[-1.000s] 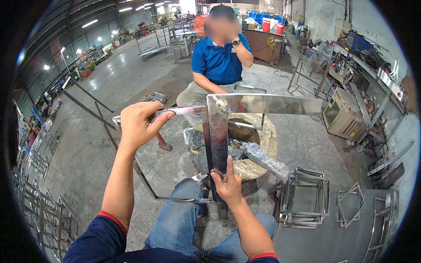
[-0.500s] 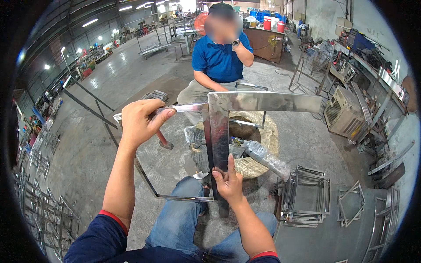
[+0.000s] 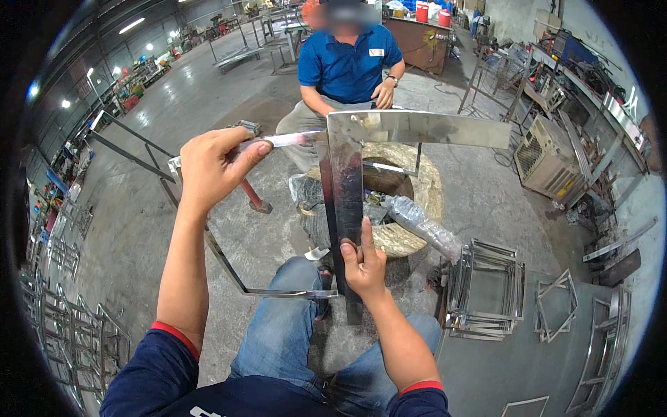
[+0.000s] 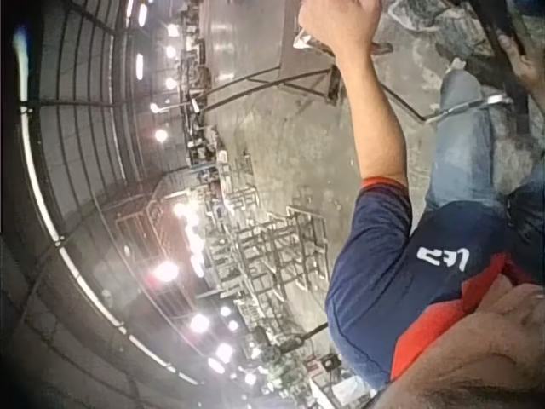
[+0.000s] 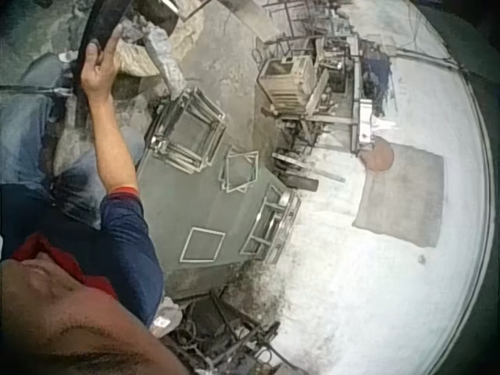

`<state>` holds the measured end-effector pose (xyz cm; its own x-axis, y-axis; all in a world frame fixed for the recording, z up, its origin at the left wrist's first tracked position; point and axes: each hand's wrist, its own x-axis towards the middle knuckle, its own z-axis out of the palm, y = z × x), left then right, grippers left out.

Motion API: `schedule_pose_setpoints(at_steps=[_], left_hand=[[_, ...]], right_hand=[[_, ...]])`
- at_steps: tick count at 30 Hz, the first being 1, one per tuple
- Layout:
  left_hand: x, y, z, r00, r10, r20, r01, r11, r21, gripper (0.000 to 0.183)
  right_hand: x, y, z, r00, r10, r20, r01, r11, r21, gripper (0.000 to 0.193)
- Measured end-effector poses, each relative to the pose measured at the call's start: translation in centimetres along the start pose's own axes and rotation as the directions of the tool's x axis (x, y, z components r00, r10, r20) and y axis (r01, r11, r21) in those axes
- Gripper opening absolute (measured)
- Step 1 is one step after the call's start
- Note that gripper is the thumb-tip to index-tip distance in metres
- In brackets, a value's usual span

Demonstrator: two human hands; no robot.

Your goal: Inspecting and handling metal frames on a fabrication floor.

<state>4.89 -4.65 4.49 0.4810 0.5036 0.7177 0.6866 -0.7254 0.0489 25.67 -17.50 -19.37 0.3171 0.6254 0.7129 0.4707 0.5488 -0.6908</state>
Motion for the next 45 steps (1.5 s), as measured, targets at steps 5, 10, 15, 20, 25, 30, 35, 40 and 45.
schedule_pose_setpoints(at_steps=[5, 10, 15, 20, 25, 30, 35, 40, 45], left_hand=[[-0.1, -0.2, -0.1, 1.000, 0.002, -0.005, -0.002, 0.999, -0.033, 0.041], [-0.1, -0.3, -0.1, 1.000, -0.007, -0.012, 0.006, 1.000, -0.030, 0.041], [-0.1, -0.3, -0.2, 1.000, 0.003, 0.009, -0.003, 1.000, -0.028, 0.040], [-0.1, -0.2, -0.1, 1.000, 0.004, 0.010, -0.004, 1.000, -0.027, 0.039], [-0.2, -0.1, -0.3, 0.999, -0.038, 0.004, 0.038, 0.999, -0.023, 0.036], [0.0, 0.0, -0.1, 1.000, -0.014, 0.011, 0.014, 1.000, -0.026, 0.037], [0.0, 0.3, -0.1, 1.000, 0.008, -0.005, -0.008, 1.000, -0.002, 0.039], [-0.1, 0.3, -0.2, 1.000, -0.024, 0.016, 0.025, 0.999, -0.035, 0.030], [0.0, 0.1, -0.2, 0.999, -0.034, 0.043, 0.035, 0.999, -0.040, 0.030]], right_hand=[[0.2, -0.5, -0.3, 1.000, 0.012, 0.004, -0.012, 0.997, -0.078, 0.066], [0.5, -1.0, -0.2, 0.999, -0.014, 0.043, 0.014, 1.000, 0.001, 0.066], [0.5, -0.9, 0.0, 0.999, -0.048, -0.002, 0.048, 0.998, -0.038, 0.066], [0.4, -0.8, -0.1, 0.999, -0.051, -0.007, 0.051, 0.998, -0.031, 0.067], [0.4, -0.9, -0.2, 0.999, -0.034, 0.035, 0.036, 0.999, -0.040, 0.067], [0.2, -0.5, 0.0, 0.999, -0.036, -0.018, 0.036, 0.999, -0.040, 0.068], [0.0, 0.1, -0.1, 1.000, -0.008, -0.017, 0.007, 0.998, -0.058, 0.069], [0.1, -0.1, -0.2, 1.000, -0.024, 0.012, 0.025, 0.999, -0.027, 0.069], [0.3, -0.4, -0.1, 0.999, -0.040, -0.018, 0.039, 0.999, -0.030, 0.068]])
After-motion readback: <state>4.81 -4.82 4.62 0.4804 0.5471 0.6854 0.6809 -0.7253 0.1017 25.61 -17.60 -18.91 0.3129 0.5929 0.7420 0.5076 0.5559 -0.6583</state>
